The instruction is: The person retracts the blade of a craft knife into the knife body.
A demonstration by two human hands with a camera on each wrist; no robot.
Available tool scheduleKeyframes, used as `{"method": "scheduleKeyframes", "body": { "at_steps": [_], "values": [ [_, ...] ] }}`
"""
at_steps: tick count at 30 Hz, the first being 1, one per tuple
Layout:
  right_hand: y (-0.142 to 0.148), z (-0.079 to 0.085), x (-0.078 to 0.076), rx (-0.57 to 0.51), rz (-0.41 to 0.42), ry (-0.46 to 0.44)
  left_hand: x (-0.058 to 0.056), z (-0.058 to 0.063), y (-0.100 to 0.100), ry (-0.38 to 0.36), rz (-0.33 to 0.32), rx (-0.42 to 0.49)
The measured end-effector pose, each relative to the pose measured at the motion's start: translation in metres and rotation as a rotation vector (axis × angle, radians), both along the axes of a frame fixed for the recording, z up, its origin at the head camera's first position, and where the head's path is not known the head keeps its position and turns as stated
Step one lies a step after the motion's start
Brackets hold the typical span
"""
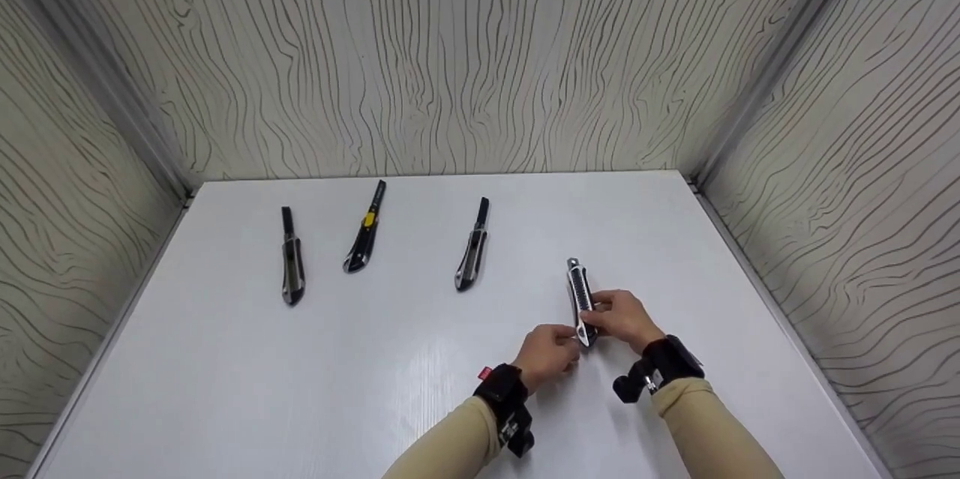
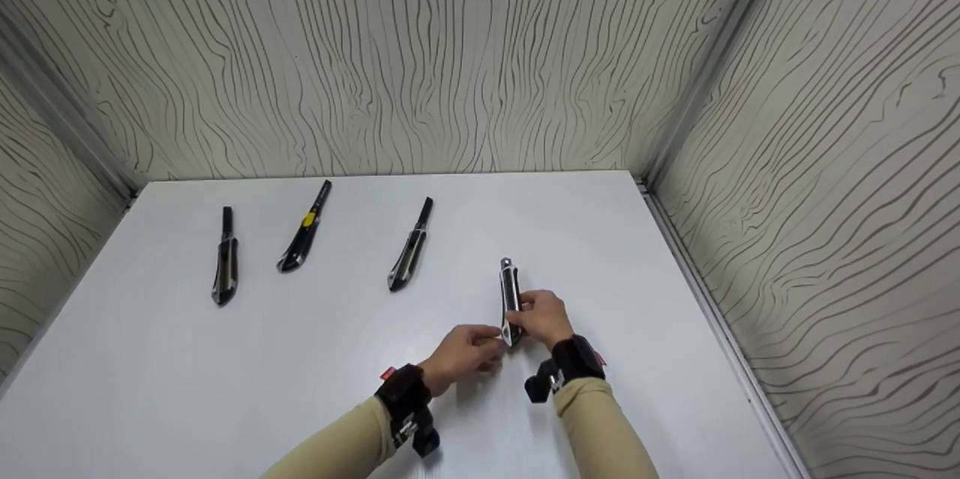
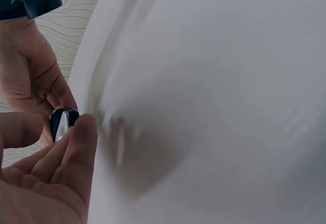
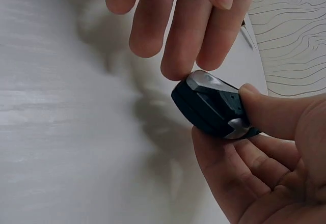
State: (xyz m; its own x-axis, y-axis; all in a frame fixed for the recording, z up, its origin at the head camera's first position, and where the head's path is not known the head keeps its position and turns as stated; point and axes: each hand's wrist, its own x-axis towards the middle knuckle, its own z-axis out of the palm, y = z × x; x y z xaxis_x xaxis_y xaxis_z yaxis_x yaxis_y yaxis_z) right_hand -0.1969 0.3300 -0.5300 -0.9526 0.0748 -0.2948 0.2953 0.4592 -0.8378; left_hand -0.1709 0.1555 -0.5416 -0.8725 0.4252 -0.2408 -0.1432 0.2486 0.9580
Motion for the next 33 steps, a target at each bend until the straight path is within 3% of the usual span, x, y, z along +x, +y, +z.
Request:
{"method": "scheduleKeyframes", "body": {
  "at_steps": [12, 17, 26, 33],
  "values": [
    [-0.004, -0.005, 0.002, 0.256, 0.001, 0.048, 0.001, -0.005, -0.015, -0.011, 0.026, -0.009],
    [-0.001, -0.005, 0.001, 0.307, -0.013, 0.028, -0.002, -0.003, -0.024, -0.004, 0.046, -0.023],
    [0.0, -0.001, 0.003, 0.447, -0.008, 0.031, -0.008, 0.0, -0.039, -0.055, 0.067, -0.007],
    [0.003, 0.002, 0.005, 0.473, -0.012, 0.038, -0.016, 0.0, -0.059, -0.059, 0.082, -0.011]
  ]
}}
